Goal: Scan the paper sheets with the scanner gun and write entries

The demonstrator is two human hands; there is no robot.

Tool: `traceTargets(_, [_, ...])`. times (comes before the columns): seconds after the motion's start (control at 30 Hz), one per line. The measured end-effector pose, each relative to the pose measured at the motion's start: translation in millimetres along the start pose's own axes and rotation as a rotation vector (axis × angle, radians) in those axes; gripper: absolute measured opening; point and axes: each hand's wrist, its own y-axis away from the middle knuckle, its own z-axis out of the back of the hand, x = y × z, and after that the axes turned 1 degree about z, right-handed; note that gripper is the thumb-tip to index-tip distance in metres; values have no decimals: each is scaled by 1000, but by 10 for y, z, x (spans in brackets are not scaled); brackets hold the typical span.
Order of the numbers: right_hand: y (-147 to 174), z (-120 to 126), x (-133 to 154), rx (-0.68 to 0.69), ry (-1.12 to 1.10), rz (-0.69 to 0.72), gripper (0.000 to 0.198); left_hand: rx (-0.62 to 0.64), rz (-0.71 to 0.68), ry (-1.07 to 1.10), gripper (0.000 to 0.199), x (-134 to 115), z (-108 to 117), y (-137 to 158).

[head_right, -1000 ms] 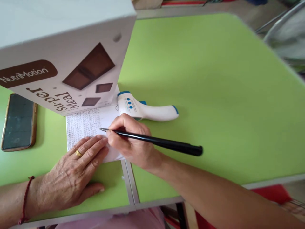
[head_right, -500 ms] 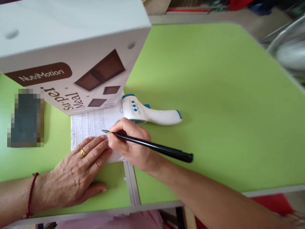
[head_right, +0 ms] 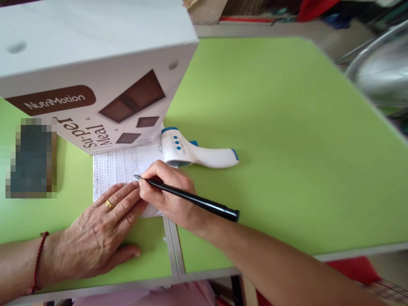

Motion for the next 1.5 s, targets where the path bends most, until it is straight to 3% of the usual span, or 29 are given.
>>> traceTargets(1.5, [-22, 28, 2, -1, 31, -6, 18, -37, -20, -35, 76, 15, 13, -2])
